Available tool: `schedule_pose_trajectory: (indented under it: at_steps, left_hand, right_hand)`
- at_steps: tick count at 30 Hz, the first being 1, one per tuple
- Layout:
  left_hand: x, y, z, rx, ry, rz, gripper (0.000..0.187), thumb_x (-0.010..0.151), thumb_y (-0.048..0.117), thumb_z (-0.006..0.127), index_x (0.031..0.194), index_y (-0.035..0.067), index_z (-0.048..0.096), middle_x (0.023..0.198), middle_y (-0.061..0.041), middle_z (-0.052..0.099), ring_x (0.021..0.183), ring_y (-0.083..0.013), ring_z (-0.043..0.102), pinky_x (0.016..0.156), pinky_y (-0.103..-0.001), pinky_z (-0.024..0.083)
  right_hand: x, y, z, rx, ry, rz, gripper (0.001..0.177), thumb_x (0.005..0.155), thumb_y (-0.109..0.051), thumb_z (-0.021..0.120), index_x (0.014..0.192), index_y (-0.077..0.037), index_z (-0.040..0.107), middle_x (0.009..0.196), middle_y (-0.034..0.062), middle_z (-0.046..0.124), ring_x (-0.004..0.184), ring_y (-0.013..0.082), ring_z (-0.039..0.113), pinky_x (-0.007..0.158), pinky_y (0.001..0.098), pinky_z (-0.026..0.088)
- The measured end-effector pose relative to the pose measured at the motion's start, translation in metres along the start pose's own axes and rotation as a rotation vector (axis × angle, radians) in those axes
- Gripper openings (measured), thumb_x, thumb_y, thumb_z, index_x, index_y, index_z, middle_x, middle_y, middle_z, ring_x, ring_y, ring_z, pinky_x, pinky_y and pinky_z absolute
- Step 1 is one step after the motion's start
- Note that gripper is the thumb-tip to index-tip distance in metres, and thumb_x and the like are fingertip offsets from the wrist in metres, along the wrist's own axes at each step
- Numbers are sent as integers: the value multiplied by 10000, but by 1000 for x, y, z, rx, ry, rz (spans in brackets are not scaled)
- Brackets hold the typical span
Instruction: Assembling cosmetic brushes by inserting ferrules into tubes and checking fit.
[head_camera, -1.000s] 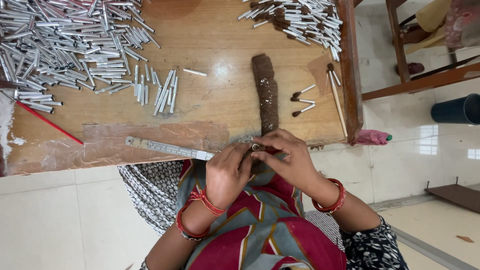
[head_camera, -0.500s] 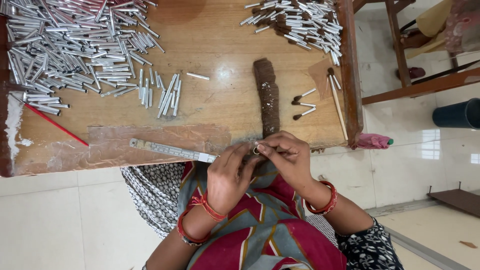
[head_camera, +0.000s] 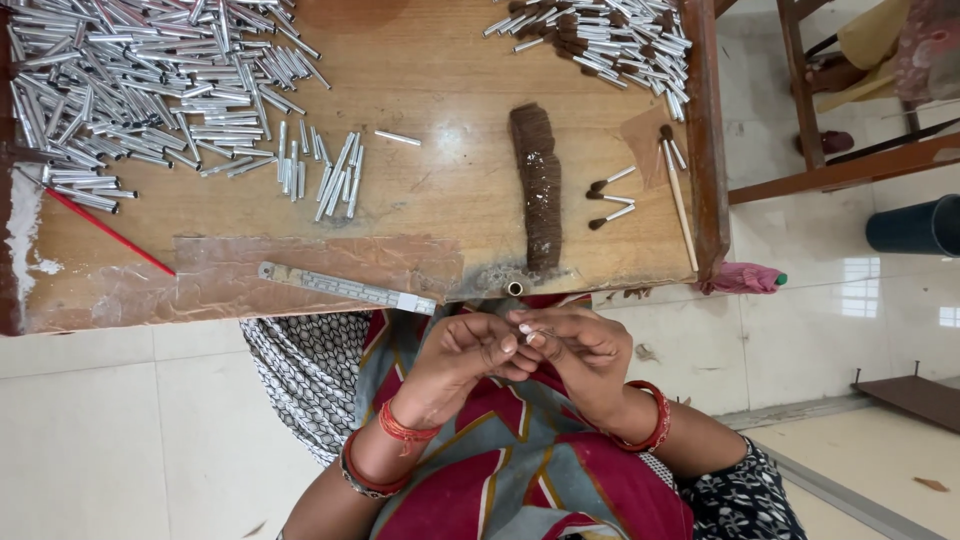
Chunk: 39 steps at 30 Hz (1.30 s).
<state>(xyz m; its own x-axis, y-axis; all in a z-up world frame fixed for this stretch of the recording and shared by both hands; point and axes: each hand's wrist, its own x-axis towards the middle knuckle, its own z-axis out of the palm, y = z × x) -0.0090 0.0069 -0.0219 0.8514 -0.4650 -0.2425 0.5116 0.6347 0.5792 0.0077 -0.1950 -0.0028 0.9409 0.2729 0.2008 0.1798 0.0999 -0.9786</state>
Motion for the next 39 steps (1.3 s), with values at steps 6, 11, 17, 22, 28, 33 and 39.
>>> schedule_pose_trajectory:
  at_steps: [6, 11, 17, 22, 28, 33, 39]
  left_hand:
    - [-1, -7, -4, 11, 47, -38, 195, 993, 122, 701, 1095, -43, 722, 967, -151, 767, 842, -177, 753, 750, -282, 613]
    - [0, -10, -2, 59, 80, 45, 145, 984, 97, 710, 1038, -38, 711, 899, -95, 750, 778, -133, 724, 683, -250, 586]
    - [-7, -2, -9, 295, 170, 172, 129, 990, 108, 701, 1025, -16, 701, 850, -56, 730, 720, -89, 684, 643, -232, 579]
    - [-12, -7, -16, 406, 131, 280, 150, 998, 131, 678, 1062, -4, 689, 889, -32, 721, 777, -68, 689, 703, -224, 594]
    - [-17, -8, -11, 572, 79, 251, 177, 1027, 148, 700, 1037, -28, 691, 858, -48, 714, 756, -79, 693, 688, -244, 601]
    - [-22, -9, -11, 588, 50, 271, 194, 1032, 149, 702, 1028, -46, 702, 885, -69, 729, 778, -97, 710, 697, -257, 614]
    - [-24, -9, -16, 449, -14, 193, 148, 1022, 115, 684, 1038, -32, 697, 910, -61, 736, 754, -86, 696, 683, -231, 600]
  right_hand:
    - [0, -1, 0, 14, -34, 11, 113, 984, -8, 687, 1074, 37, 740, 1166, 195, 751, 1080, 244, 748, 927, 343, 625]
    - [1, -7, -10, 25, -46, 58, 132, 973, 33, 685, 1089, 57, 744, 1164, 211, 752, 1039, 241, 750, 908, 342, 622]
    - [0, 6, -44, -194, -117, 199, 155, 924, 35, 687, 1057, 46, 765, 1062, 174, 779, 979, 222, 761, 893, 337, 609]
    - [18, -3, -22, -580, -354, 156, 279, 791, 18, 781, 1069, 18, 760, 1017, 128, 782, 933, 194, 749, 845, 319, 562]
    - [15, 9, -21, -609, -343, -138, 428, 719, 2, 799, 1143, -35, 751, 1028, 118, 785, 956, 192, 773, 860, 305, 582]
    - [17, 14, -22, -622, -415, -328, 378, 750, -5, 797, 1124, -36, 750, 1014, 109, 783, 917, 196, 783, 826, 300, 599]
    - [16, -23, 5, -725, -352, -416, 310, 799, 23, 753, 1103, -39, 746, 1047, 104, 775, 912, 225, 775, 776, 296, 602]
